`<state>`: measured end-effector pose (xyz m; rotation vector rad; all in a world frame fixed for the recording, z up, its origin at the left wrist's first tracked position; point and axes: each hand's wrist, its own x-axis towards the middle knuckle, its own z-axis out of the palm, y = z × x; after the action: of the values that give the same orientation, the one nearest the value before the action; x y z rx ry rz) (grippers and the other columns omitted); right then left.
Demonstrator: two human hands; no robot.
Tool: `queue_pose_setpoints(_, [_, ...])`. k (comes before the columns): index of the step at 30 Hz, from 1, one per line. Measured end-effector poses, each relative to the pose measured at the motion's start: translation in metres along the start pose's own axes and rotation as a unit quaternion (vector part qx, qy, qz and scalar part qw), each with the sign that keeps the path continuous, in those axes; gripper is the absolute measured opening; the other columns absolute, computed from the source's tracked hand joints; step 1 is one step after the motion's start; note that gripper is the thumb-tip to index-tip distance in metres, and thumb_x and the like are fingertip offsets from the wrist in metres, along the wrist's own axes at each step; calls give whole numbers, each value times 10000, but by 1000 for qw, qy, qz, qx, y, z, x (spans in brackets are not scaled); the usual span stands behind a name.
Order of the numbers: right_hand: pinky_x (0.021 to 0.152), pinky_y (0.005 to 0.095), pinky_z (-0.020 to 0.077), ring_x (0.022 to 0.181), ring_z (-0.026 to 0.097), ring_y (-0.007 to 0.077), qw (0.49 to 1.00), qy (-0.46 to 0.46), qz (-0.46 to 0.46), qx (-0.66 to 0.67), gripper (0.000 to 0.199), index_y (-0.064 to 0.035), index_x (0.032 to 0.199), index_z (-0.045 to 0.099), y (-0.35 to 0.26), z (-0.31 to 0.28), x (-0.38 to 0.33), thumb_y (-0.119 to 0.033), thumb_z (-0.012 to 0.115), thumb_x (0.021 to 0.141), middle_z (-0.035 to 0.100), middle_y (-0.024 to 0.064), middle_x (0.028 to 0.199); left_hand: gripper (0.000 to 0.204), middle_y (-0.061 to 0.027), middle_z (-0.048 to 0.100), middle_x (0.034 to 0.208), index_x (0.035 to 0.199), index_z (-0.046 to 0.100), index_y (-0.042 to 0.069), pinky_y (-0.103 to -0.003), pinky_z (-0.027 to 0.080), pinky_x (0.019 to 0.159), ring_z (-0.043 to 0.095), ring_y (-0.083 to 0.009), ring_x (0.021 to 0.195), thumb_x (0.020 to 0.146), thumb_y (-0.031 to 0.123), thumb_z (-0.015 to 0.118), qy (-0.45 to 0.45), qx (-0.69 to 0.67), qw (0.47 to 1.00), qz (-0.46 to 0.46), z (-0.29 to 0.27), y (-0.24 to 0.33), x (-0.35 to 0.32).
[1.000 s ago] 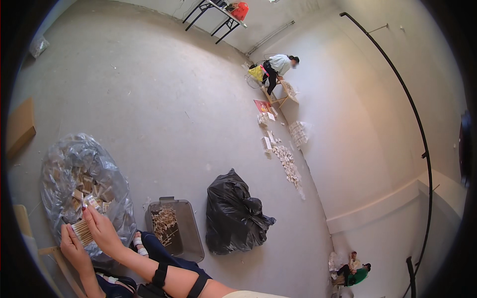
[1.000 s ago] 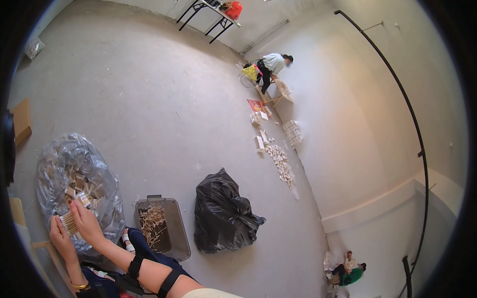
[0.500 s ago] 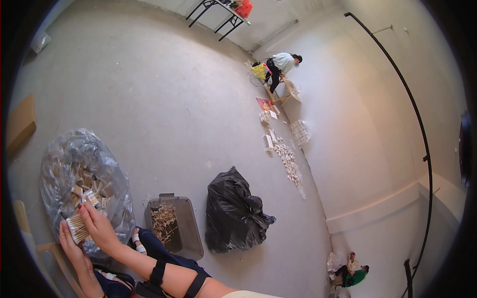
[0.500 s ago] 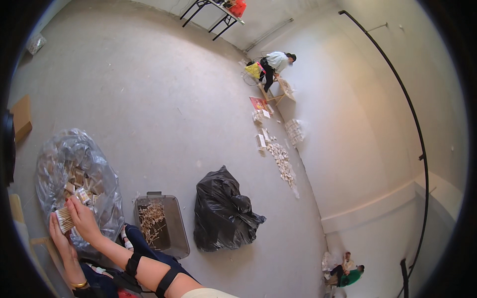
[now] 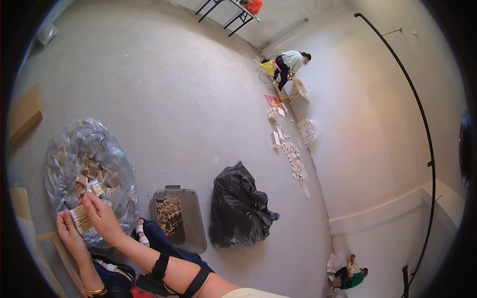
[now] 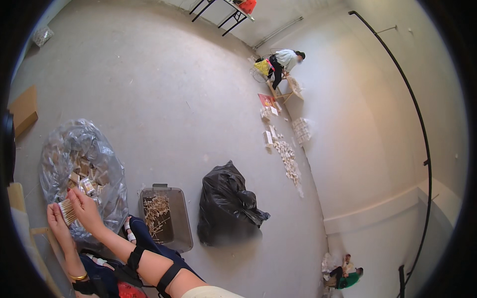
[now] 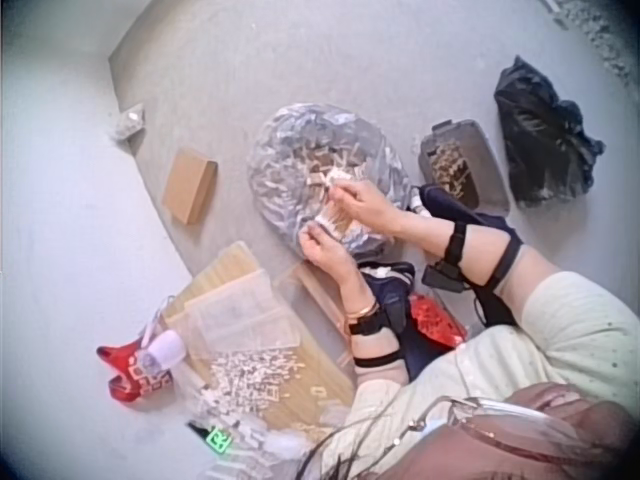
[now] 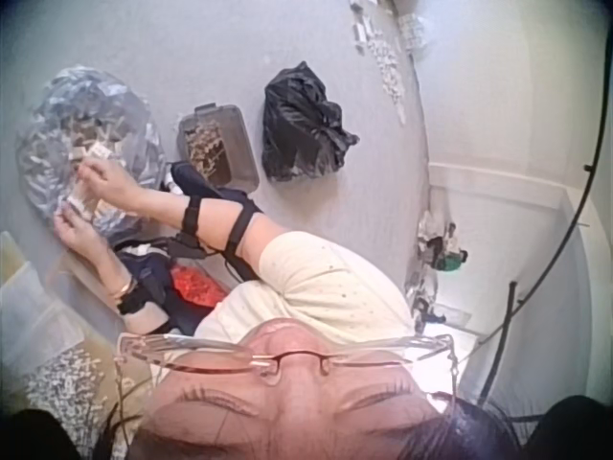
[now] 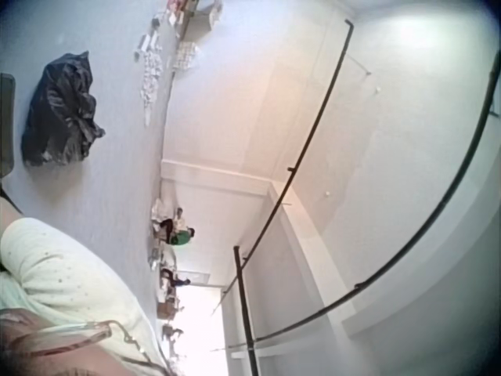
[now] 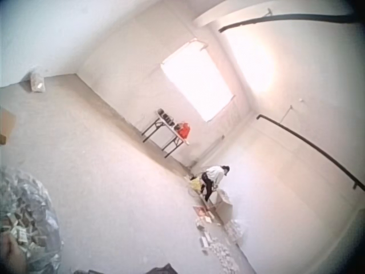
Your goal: The person sits on the floor and repeatedly picks up bundles of cotton swabs from a large plastic bag. They place the swabs into small clear plastic bags, seal them, and then place a yellow label on the package. The finished packages are set aside on a wooden table.
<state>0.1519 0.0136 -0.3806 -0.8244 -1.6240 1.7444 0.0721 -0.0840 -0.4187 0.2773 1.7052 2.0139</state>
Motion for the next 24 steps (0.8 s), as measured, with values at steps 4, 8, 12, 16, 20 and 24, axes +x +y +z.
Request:
queue_pose_setpoints(4, [625,288,406,661,461,132,999,19,22,-24,313,-4,919,532,-2,-10,0,-291,450,1010,527,99,713,215,76,408,710,833,469,105,-164,268,490,328,14,598,1020,210,452,-6,98,994,53,13,7,-5])
queue_pose_setpoints(8, [702,301,442,746,533,163,998,43,23,-49,318,0,1007,559,9,-7,5,-297,448,1009,591,122,812,220,90,347,674,812,449,106,-179,226,466,293,10,575,1014,194,455,14,56,998,6,12,9,-2])
queue_pose_setpoints(12, [796,341,457,853,553,178,992,43,48,-108,349,9,1061,583,1,-7,0,-302,432,1014,621,94,922,224,46,420,742,822,483,71,-225,366,625,396,-56,690,993,213,507,1,199,976,84,7,18,-2])
queue_pose_setpoints(16, [676,234,413,771,470,50,993,50,104,34,297,-29,930,567,3,-16,1,-269,423,1028,534,-22,799,294,42,480,670,818,559,62,-217,360,532,426,-40,599,1001,283,495,1,148,989,-10,17,35,-5])
queue_pose_setpoints(20, [452,200,313,542,388,6,987,30,128,90,307,-75,835,538,-10,-5,0,-286,425,1028,462,-71,672,375,54,431,559,739,533,75,-196,251,368,352,-11,410,990,352,504,3,19,995,-101,8,50,-8])
queue_pose_setpoints(24, [437,194,310,517,398,11,989,25,129,64,311,-81,838,539,-11,-13,2,-301,426,1026,477,-66,659,390,78,370,524,711,510,83,-198,239,392,323,-8,421,989,357,508,8,32,998,-56,11,50,-10])
